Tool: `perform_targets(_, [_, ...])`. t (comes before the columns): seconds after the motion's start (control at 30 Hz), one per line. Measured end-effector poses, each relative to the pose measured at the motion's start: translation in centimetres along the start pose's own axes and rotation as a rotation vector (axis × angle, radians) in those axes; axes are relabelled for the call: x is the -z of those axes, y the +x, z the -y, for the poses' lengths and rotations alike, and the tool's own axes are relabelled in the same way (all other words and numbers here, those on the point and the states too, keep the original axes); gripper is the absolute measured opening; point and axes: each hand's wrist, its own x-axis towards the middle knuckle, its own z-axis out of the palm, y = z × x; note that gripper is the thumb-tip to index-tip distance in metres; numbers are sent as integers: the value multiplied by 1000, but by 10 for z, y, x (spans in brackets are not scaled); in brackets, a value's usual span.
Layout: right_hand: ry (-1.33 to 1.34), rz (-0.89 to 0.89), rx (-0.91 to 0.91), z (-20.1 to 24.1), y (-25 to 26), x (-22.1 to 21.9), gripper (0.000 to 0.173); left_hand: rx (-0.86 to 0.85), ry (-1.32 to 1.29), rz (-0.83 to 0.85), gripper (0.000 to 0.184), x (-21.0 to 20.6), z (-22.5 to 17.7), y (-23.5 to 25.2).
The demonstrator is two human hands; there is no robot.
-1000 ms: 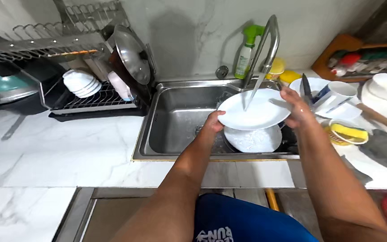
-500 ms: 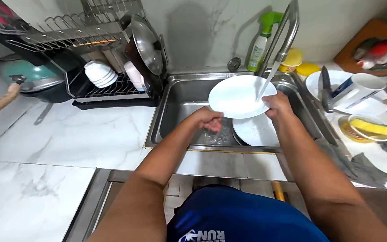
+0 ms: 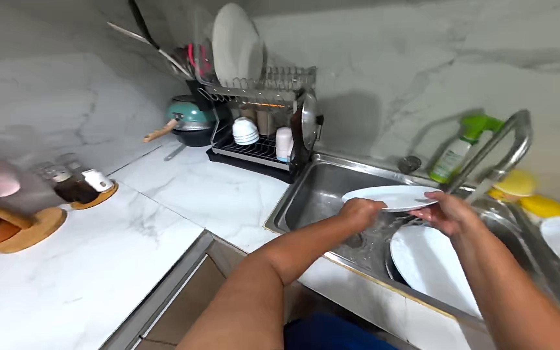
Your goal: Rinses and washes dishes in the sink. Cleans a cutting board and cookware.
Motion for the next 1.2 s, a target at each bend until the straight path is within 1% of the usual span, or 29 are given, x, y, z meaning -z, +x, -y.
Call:
perform_targets(0.07, [59,85,34,1,-3,4,54,18,7,22,33,27,-3,3])
perform_targets(0.1, [94,134,56,0,-1,9,62,39,-14,12,32,41,-4,4])
perform_targets(0.13, [128,161,80,-4,1,14,62,51,-54,-30,32,55,-4,6])
perform_targets(0.2, [153,172,99,-16,7,23,55,75,-165,-141,29,88,-5,8])
perform_targets(0.27, [135,158,55,-37,18,29,42,86,-294,-262,25,129,-6,7])
perform_targets(0.3, [135,141,16,-49,25,32,36,76,-368,-333,26,151,-7,6])
perform_targets(0.37, [127,113,-70,-74,36,37,31,72,-523,-450,32,195,-7,5])
perform_targets(0.47, [84,47,-162,-102,41,36,27,77,-725,-615,35,258,1,13])
perform_targets(0.53, [24,39,-176,-111,43,35,28,68,-756,-676,35,299,9,17])
perform_targets(0.6, [-33,74,-147,-112,42,35,31,43,-735,-739,36,330,25,21])
perform_targets(0.73, [-73,78,-97,-112,40,37,33,-13,-587,-896,38,366,71,23])
perform_targets(0.87, [-76,53,-70,-109,36,39,32,20,-424,-1023,41,389,111,20])
perform_targets(1.0, [-72,51,-41,-111,36,42,30,48,-388,-1098,44,409,154,21])
perform_targets(1.07, [-76,50,-27,-111,37,44,30,118,-348,-1123,45,415,174,24])
perform_targets(1.2, [-88,34,-8,-112,37,48,30,344,-292,-1121,49,418,203,23])
